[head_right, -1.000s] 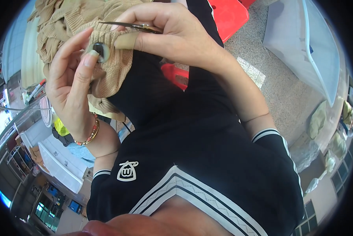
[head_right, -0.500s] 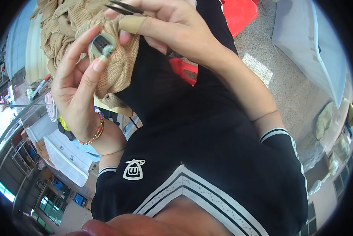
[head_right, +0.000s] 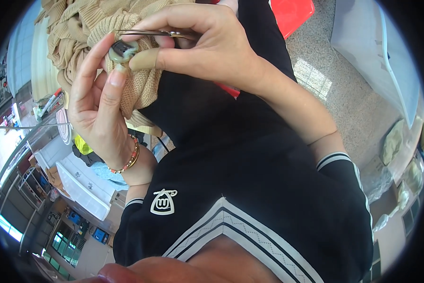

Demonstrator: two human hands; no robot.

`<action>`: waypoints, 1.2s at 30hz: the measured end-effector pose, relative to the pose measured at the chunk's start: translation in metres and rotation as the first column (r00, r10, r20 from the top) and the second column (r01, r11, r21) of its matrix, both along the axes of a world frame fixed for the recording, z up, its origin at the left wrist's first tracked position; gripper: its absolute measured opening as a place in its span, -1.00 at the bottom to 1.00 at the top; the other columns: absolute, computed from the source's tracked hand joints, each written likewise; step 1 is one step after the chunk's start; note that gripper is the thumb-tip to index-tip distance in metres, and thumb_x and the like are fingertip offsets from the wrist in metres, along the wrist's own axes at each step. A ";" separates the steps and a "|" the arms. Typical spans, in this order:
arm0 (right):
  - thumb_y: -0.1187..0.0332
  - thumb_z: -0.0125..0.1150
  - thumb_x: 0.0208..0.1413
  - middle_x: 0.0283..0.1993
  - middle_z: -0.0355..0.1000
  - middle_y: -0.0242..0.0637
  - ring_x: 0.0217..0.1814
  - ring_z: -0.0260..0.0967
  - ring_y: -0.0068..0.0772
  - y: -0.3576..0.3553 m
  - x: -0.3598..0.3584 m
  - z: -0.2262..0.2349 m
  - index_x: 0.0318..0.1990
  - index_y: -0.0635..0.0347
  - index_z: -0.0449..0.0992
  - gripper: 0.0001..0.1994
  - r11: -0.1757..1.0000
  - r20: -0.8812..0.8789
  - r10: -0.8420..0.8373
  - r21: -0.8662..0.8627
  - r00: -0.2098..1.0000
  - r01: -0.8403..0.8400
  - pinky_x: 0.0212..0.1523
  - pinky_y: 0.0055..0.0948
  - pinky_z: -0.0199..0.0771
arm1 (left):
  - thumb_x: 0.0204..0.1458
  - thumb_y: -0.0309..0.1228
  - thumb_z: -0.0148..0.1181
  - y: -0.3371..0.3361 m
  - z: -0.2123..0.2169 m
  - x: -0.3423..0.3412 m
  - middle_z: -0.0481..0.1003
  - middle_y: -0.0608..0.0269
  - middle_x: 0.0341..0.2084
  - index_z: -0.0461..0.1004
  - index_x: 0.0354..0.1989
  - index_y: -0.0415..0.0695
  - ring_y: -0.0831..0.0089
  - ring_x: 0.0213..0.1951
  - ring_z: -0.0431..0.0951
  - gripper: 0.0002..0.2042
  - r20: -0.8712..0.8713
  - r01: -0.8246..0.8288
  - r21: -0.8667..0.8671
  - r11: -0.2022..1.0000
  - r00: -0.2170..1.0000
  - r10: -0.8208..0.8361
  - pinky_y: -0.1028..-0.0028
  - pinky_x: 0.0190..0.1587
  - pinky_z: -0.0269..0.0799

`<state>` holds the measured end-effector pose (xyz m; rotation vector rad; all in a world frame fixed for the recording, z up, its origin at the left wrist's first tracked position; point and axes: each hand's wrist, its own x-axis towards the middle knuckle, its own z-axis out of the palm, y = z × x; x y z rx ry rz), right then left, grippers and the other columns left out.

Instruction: Trimming loose threads from sweaters using a small pair of snips.

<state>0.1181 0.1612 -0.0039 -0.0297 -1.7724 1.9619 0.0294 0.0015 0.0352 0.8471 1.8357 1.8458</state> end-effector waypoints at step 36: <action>0.33 0.35 0.09 -0.36 0.59 -0.50 -0.24 0.45 -0.73 0.011 -0.013 0.017 -0.26 0.09 0.64 -0.90 0.901 0.090 -0.113 0.430 0.989 0.064 0.34 0.01 -0.68 | 0.04 -0.64 0.27 0.000 0.020 -0.008 0.58 0.25 -0.39 0.59 -0.24 -0.31 0.65 -0.35 0.55 -0.89 -0.459 -0.188 -0.274 0.943 0.887 0.043 0.73 -0.29 0.42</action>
